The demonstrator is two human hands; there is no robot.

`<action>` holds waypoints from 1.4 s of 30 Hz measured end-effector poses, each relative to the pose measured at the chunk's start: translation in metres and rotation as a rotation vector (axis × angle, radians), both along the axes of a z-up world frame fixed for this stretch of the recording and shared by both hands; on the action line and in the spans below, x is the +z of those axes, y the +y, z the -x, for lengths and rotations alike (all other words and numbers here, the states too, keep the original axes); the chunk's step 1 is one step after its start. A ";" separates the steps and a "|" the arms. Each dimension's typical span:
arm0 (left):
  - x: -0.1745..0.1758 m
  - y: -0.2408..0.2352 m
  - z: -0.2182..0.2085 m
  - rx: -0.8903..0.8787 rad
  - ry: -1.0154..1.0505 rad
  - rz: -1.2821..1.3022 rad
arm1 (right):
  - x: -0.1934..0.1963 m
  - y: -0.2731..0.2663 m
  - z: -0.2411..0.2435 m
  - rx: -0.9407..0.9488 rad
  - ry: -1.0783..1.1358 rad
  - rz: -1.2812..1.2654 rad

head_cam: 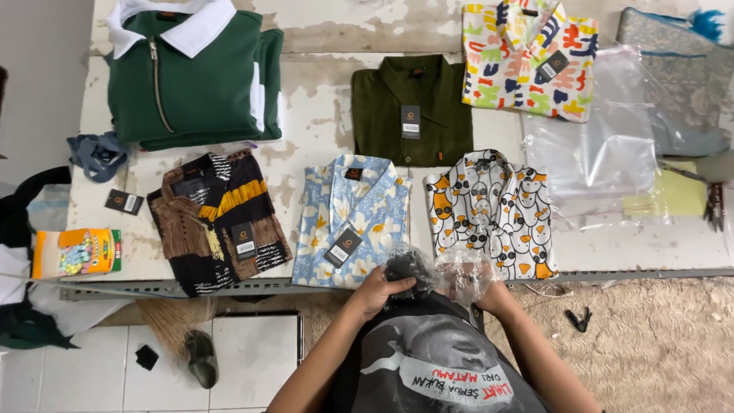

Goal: The person folds a patterned shirt on a table and places it into a clear plastic bag. They then seal the bag and arrange the packaged shirt among other folded garments on the table.

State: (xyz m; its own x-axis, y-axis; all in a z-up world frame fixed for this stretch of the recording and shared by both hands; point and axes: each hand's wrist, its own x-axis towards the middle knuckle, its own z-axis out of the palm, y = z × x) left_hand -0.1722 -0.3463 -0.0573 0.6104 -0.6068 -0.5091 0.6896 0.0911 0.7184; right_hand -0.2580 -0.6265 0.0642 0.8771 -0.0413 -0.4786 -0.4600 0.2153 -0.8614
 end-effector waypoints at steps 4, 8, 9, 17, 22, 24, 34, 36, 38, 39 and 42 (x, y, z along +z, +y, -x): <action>-0.011 -0.003 0.001 0.071 0.054 -0.023 | -0.031 -0.007 0.001 -0.143 0.026 -0.175; -0.014 0.004 0.000 -0.027 0.067 0.006 | -0.093 -0.024 0.021 0.384 0.030 0.408; -0.001 0.002 -0.004 -0.057 0.050 0.012 | -0.114 -0.030 0.028 0.506 0.109 0.517; -0.021 0.004 -0.004 -0.117 0.023 0.028 | -0.041 -0.011 0.012 0.630 0.355 0.879; 0.029 -0.015 -0.006 -0.171 0.014 0.079 | -0.178 -0.035 0.036 0.541 -0.440 1.537; 0.010 0.000 -0.011 -0.149 -0.001 0.057 | -0.187 -0.032 0.040 0.542 -0.578 1.657; 0.084 -0.021 -0.016 -0.059 0.271 -0.093 | 0.032 0.015 -0.044 0.356 0.508 0.749; 0.072 -0.015 -0.019 0.061 0.358 -0.155 | 0.045 0.014 -0.046 0.335 0.291 0.669; 0.073 -0.008 -0.024 0.094 0.335 -0.054 | 0.050 0.012 -0.046 0.320 0.127 0.606; 0.074 -0.004 -0.025 0.125 0.319 0.045 | 0.052 0.012 -0.045 0.305 -0.029 0.537; 0.027 0.012 -0.023 0.188 0.445 -0.167 | 0.064 0.014 -0.046 0.278 -0.341 0.395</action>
